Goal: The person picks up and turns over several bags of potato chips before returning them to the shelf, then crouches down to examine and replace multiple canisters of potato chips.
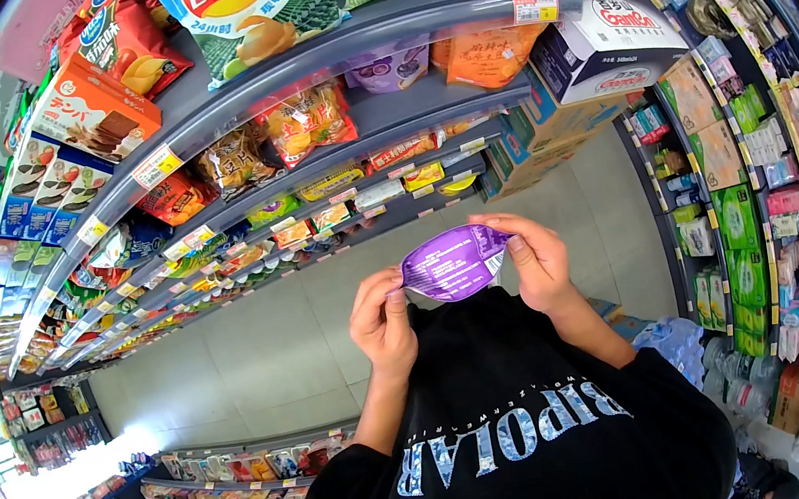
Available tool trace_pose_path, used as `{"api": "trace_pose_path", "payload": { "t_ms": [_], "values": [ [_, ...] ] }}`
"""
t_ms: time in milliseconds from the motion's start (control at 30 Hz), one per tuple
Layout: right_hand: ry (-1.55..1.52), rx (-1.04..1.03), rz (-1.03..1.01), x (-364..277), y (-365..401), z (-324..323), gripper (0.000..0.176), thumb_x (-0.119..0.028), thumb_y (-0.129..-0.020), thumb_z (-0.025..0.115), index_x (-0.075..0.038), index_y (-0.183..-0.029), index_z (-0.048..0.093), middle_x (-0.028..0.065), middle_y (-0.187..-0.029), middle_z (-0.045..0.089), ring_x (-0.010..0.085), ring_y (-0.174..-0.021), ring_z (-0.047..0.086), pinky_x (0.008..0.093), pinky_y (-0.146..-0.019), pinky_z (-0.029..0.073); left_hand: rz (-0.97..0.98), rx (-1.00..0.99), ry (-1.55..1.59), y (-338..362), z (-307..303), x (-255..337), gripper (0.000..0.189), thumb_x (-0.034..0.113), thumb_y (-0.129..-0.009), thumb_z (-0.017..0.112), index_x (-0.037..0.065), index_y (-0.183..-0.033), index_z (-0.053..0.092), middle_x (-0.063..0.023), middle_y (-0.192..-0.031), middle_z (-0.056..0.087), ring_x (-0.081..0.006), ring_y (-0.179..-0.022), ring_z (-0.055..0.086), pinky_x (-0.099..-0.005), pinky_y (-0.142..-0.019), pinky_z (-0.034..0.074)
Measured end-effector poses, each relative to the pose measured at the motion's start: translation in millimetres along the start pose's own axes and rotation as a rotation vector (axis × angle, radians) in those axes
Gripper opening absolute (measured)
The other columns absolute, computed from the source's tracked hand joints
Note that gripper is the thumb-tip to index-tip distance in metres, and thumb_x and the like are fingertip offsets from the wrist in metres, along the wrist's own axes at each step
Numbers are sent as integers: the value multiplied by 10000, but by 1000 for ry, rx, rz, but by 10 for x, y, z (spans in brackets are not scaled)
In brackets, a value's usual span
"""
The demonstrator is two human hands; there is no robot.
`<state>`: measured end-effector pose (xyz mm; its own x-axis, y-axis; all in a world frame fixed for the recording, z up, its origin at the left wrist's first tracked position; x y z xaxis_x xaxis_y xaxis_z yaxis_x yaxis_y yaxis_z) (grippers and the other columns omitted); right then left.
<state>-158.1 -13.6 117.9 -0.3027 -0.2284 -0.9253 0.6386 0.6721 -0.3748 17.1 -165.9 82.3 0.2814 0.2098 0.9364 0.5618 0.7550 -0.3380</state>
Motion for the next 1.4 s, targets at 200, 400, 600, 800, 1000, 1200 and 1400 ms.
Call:
{"api": "trace_pose_path", "payload": {
  "t_ms": [200, 400, 600, 800, 1000, 1200, 1400],
  "values": [
    [-30, 40, 96, 160, 88, -71, 290, -110, -1048, 489, 89, -1197, 637, 225, -1225, 687, 298, -1152, 665, 376, -1015, 493, -40, 28, 14, 13, -26, -15, 120, -13, -943, 640, -74, -1035, 688, -190, -1065, 685, -276, -1010, 675, -348, -900, 529],
    [-111, 46, 99, 186, 82, -84, 312, -144, -1049, 514, 100, -1197, 639, 231, -1213, 690, 297, -1144, 667, 377, -1019, 492, -52, 38, 49, 19, -61, -42, 136, -16, -931, 659, -75, -1047, 698, -180, -1066, 688, -249, -994, 661, -323, -876, 516],
    [-119, 26, 79, 172, 38, -90, 304, -135, -1045, 515, 96, -1193, 644, 234, -1216, 688, 304, -1151, 662, 379, -1021, 490, -59, 43, 45, 5, -71, -54, 126, -25, -921, 664, -76, -1030, 703, -174, -1053, 691, -236, -976, 660, -316, -863, 511],
    [-105, 37, 55, 133, 15, -119, 254, -99, -1014, 562, 95, -1138, 667, 224, -1175, 701, 296, -1103, 671, 373, -980, 504, -70, 69, 11, 1, -104, -54, 126, -25, -911, 678, -67, -1024, 716, -147, -1016, 688, -206, -914, 643, -293, -798, 496],
    [-71, 49, 28, 109, 6, -190, 169, -29, -963, 623, 85, -1067, 691, 206, -1093, 718, 280, -1033, 676, 367, -927, 518, -44, 82, 10, 0, -101, -11, 129, -27, -908, 679, -64, -1025, 719, -137, -980, 681, -196, -887, 631, -285, -774, 486],
    [-107, 32, 23, 162, -6, -173, 154, -19, -955, 633, 82, -1056, 691, 201, -1077, 719, 273, -1012, 676, 357, -901, 523, -60, 77, -30, 48, -125, -27, 131, -38, -903, 673, -66, -1023, 717, -131, -989, 678, -195, -886, 629, -286, -779, 485],
    [-87, 35, 48, 217, 27, -169, 153, -15, -956, 635, 81, -1061, 692, 192, -1075, 719, 256, -1018, 671, 344, -901, 517, -71, 108, -34, 95, -160, -47, 138, -25, -910, 678, -62, -1036, 721, -131, -990, 677, -194, -886, 628, -286, -780, 487]
  ]
}}
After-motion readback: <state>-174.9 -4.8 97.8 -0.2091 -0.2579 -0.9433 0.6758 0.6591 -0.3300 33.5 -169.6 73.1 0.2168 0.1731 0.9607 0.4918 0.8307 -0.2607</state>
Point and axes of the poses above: each hand's wrist, its own y-axis away from the middle knuckle, its own z-axis out of the palm, x = y × z, the point moved 9 cm from there along -y, towards the middle knuckle
